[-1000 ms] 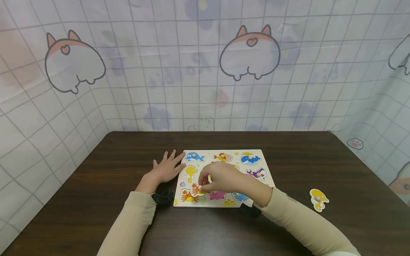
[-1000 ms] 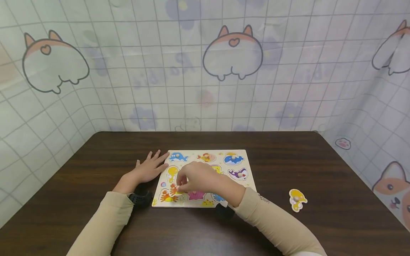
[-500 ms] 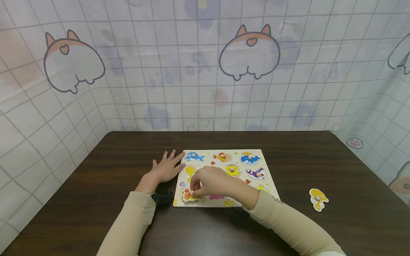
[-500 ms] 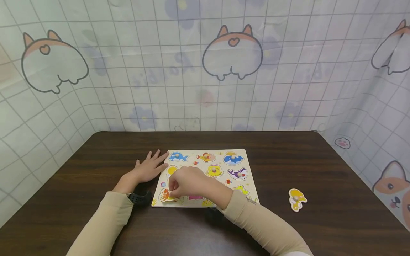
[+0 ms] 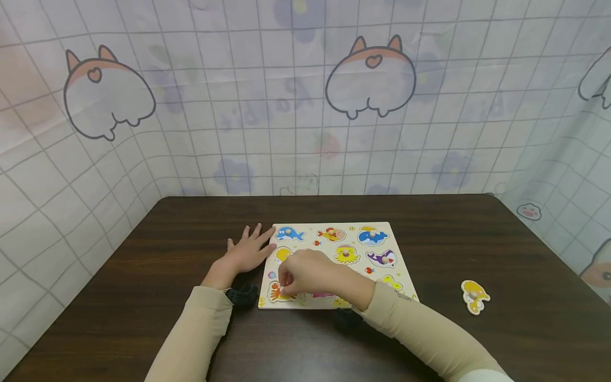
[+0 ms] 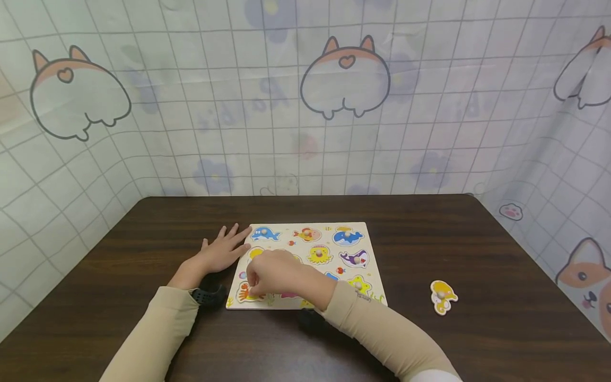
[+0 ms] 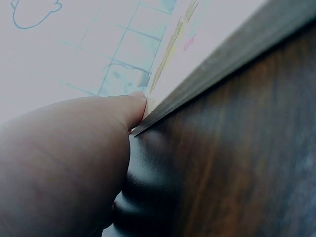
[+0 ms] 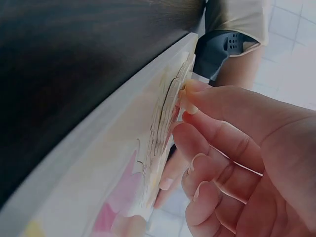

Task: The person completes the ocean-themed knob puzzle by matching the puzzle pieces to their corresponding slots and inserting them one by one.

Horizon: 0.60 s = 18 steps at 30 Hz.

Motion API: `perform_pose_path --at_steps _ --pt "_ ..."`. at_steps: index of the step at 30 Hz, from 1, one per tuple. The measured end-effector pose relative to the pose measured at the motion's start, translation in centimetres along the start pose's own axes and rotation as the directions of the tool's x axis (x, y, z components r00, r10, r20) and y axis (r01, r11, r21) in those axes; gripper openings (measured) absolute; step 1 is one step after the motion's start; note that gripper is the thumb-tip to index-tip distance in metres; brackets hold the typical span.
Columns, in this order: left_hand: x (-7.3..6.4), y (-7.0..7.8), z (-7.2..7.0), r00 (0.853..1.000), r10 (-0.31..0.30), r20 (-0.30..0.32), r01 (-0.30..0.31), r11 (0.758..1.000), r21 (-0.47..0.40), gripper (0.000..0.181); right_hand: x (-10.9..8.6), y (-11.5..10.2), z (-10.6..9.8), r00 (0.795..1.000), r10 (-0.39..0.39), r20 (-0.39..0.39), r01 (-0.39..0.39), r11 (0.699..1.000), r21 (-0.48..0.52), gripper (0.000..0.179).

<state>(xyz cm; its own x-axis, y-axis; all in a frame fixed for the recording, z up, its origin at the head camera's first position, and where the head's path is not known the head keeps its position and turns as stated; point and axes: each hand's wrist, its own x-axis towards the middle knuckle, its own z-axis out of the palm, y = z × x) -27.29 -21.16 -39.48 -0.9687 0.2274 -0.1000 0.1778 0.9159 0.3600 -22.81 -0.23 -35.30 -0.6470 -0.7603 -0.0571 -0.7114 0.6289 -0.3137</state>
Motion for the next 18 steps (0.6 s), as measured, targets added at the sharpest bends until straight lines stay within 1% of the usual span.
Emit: perform_pose_path --at_steps 9,18 --pt "0.03 -0.13 0.03 1.000 0.003 -0.001 -0.003 1.000 0.000 0.063 0.34 -0.30 0.06 1.000 -0.005 0.003 0.005 1.000 -0.023 0.016" --pt "-0.01 -0.03 -0.01 1.000 -0.001 -0.006 0.001 1.000 0.001 0.063 0.41 -0.32 0.02 1.000 0.016 0.002 -0.016 0.999 -0.028 0.014"
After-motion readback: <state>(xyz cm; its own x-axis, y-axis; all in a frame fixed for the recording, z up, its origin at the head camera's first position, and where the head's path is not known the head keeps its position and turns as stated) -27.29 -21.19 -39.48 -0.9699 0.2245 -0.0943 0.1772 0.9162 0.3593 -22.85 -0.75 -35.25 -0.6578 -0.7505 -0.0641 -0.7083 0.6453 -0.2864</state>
